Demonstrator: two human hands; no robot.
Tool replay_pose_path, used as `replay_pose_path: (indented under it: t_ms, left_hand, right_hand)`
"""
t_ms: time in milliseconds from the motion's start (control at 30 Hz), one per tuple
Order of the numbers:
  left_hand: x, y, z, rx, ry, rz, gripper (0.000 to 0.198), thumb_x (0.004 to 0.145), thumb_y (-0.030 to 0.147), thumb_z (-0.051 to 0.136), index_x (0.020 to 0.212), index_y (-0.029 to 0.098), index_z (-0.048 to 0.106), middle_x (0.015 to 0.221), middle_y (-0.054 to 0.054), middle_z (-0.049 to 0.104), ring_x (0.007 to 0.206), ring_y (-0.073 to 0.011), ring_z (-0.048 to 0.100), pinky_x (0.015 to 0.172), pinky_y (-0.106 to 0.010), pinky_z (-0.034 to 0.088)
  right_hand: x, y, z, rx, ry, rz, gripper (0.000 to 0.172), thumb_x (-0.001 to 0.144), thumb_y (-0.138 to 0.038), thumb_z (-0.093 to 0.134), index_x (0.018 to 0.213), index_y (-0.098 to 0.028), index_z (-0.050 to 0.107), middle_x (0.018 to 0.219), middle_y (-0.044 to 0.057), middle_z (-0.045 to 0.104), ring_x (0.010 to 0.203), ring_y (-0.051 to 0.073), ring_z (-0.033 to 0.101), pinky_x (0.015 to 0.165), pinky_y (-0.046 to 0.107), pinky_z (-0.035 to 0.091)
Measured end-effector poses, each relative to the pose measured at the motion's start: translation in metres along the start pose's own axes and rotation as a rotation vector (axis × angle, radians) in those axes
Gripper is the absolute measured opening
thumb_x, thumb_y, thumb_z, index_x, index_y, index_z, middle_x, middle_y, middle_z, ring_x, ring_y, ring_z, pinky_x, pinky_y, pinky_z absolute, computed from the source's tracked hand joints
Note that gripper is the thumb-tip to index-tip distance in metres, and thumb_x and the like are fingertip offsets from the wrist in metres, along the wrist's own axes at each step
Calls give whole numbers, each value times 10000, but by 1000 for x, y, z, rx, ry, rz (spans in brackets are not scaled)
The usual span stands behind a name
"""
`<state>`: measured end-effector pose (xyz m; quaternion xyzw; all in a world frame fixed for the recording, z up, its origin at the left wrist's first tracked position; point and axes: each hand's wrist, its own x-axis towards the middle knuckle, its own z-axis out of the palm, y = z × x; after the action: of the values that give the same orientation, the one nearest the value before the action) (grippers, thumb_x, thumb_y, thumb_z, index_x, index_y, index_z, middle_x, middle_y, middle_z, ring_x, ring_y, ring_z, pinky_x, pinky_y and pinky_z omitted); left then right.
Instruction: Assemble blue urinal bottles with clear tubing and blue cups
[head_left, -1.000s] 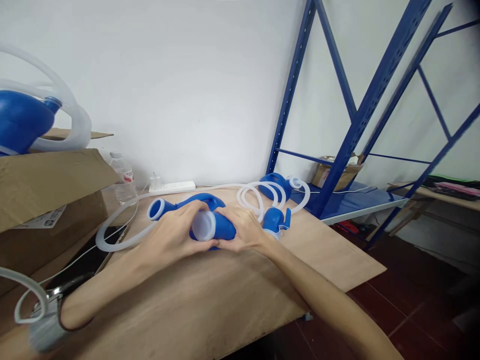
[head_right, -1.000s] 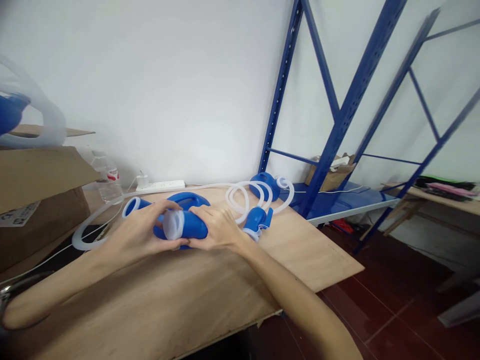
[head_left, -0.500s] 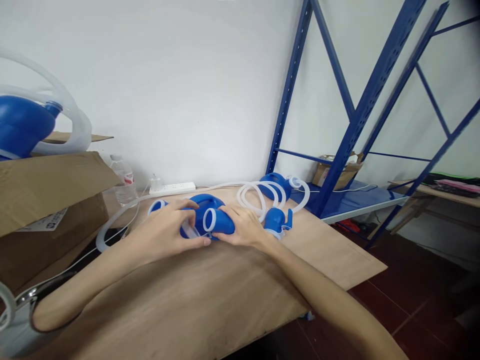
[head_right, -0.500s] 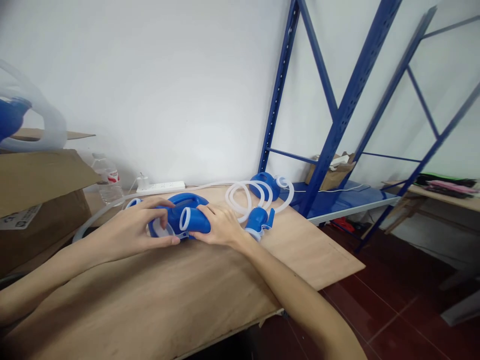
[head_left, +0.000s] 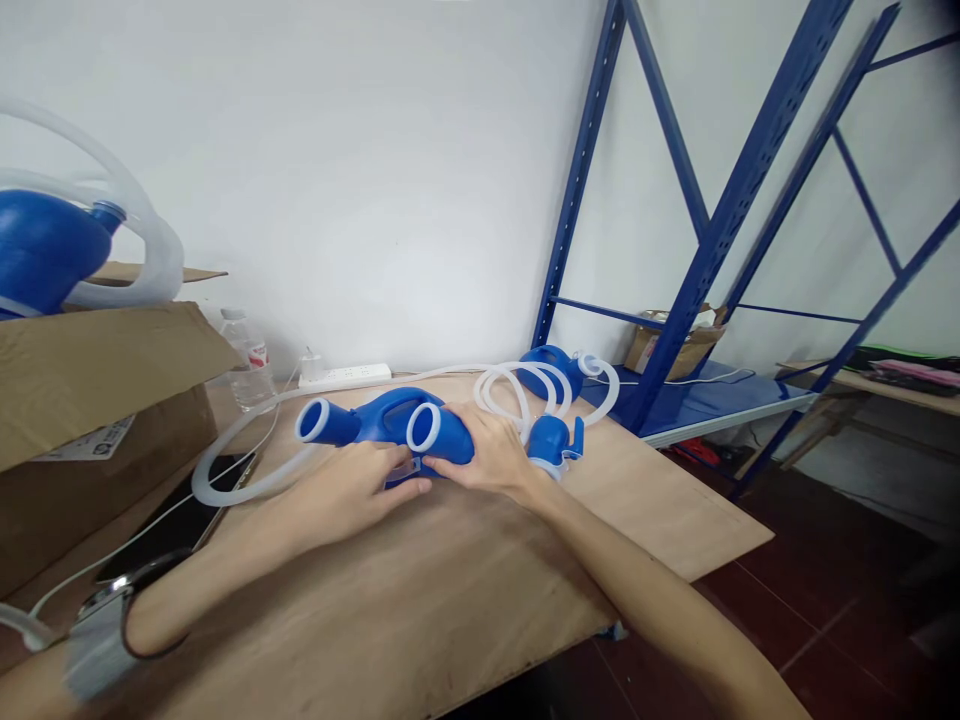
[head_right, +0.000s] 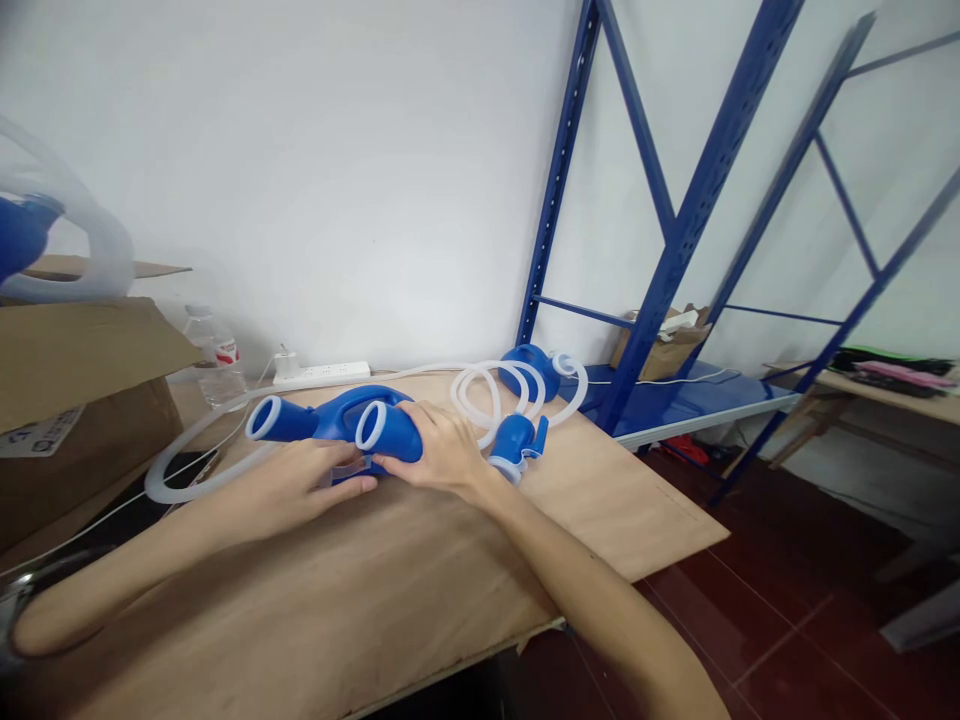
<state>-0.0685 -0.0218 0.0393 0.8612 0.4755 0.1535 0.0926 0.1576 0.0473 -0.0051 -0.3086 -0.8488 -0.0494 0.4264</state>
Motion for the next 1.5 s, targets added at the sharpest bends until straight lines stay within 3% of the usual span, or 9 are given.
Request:
replay_pose_path:
  t_ms: [167,400,500,633,733,833,1033,1367,1500]
  left_hand:
    - [10,-6,13,-258,-64,2,443,993,543,423,887,201,684,878,-53,727,829,-222,655,763,-338,500]
    - [8,-11,-4,-746,-276,48,344,935,457,562,705,210,624,1258,-70,735,1207,-264,657,1032,-399,509]
    - [8,-14,-4,-579,-178,91,399,946,483,542,665,200,566,1289,-77,713,1117,-240,680,940,-364,532]
    - [10,-23,5,-129,-129,-66,333,912,515,546,810,210,631,861,-44,742,774,-213,677,686,-317,489]
    - [8,-25,7,1,46,-143,348,887,502,578,1056,204,641,921,-66,746,806,-250,697,690,-339,487]
    - [4,-16,-1,7,177,-58,409,896,498,584,1188,213,602,1031,-81,741,917,-272,704,767,-362,511]
    - [1,4,-8,-35,197,94,272,929,461,554,1009,213,631,1040,-75,737,964,-260,673,855,-380,493]
    - [3,4,-7,-208,31,75,276,902,452,622,770,210,622,729,23,653,687,-155,582,648,-278,424]
    - [2,6,-8,-180,71,129,267,919,420,602,760,206,593,718,21,639,663,-146,558,623,-274,400]
  right_hand:
    - [-2,-1,0,48,56,-59,616,803,-533,775,1282,-190,597,1198,139,747,1055,317,737,934,468,588]
    - [1,16,-13,189,166,-108,608,805,-597,745,1250,-209,599,1143,115,749,1007,296,733,894,451,592]
    - [2,23,-18,148,178,-95,605,791,-573,761,1252,-217,598,1135,112,743,1015,310,722,916,476,575]
    - [0,20,-10,74,41,-178,644,787,-564,770,1292,-208,590,1168,127,742,1040,309,726,948,461,564]
    - [-3,15,-1,3,-26,-215,646,811,-571,754,1312,-193,604,1200,153,738,1062,312,727,926,441,573]
    - [-5,15,3,-63,-55,-204,640,820,-589,743,1297,-178,631,1177,164,744,1026,316,732,897,443,578]
    - [-5,15,4,-98,-66,-170,642,828,-552,743,1310,-145,625,1182,172,737,1013,324,731,887,452,577]
    - [-9,5,7,-97,-142,-218,639,821,-542,716,1312,-146,615,1186,171,732,998,334,733,846,446,585]
    - [-10,6,6,-77,-113,-259,645,836,-536,701,1347,-156,594,1203,176,721,1017,330,724,859,453,584]
